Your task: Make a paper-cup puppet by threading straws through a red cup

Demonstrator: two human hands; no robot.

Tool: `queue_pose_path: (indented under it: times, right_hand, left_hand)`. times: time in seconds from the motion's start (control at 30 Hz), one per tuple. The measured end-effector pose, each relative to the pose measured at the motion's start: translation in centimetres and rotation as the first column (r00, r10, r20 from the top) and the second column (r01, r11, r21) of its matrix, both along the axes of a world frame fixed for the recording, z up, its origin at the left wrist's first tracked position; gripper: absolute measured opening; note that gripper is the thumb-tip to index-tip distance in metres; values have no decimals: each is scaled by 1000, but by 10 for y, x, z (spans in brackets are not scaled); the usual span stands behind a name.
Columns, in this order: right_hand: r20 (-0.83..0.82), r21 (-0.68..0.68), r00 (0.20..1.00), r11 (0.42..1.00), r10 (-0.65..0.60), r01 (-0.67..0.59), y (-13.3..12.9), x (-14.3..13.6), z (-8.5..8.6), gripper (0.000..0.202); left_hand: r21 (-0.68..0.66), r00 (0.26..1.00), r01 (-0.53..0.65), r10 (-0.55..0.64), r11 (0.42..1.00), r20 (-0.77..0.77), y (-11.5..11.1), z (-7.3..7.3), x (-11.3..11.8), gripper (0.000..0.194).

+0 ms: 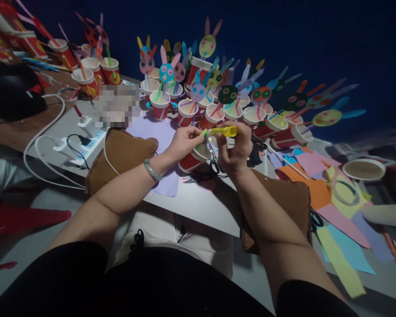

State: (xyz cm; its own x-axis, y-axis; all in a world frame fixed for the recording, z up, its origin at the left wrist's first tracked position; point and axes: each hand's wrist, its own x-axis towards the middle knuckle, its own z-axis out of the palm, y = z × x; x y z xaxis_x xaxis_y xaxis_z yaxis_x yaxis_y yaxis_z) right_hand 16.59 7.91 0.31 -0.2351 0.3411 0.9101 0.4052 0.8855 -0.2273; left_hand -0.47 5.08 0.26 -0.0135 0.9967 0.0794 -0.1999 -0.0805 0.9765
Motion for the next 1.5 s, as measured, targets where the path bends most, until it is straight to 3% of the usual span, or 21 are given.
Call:
queue_pose_path:
  times: [0.1,0.2,0.43,0.63,0.8,0.9,1.13,1.37,1.5]
  right_hand:
    - [91,53,995,998,42,-47,-5,-4,1,23]
    - [118,70,993,998,-7,-1,3,-1,-3,20]
    - [-89,-45,994,997,-67,64,9,5,-6,22]
    - [68,24,998,1000,10,-12,-2,-2,-5,24]
    - [43,-157,992,980,-115,120,8,6,-9,22]
    - [-57,-227,989,967,-133,117,8,7,-8,25]
    - [80,-68,997,998,2,3,-7,-2,-6,23]
    - [32,-94,986,982,-162,165,2,5,-3,21]
    - [-33,-68,995,993,-97,94,-5,2,-1,22]
  left_hand:
    - [22,1000,13,-13,1000,0,0,-1,1,10]
    - [42,1000,10,-10,999,-2,-2,-2,3,9]
    - [49,1000,-7,7,999,1,-1,-3,2,8]
    - [46,1000,2,-3,999,1,2,-7,2,7]
    - [60,1000,21,-21,998,-9,-1,-6,4,7]
    - [53,1000,-9,10,999,-16,-1,-3,2,6]
    - [62,1000,-10,11,998,-27,2,-5,3,6]
    - [92,999,15,-12,996,-35,1,-7,3,4]
    - [93,999,-10,13,996,-34,2,-5,1,6]
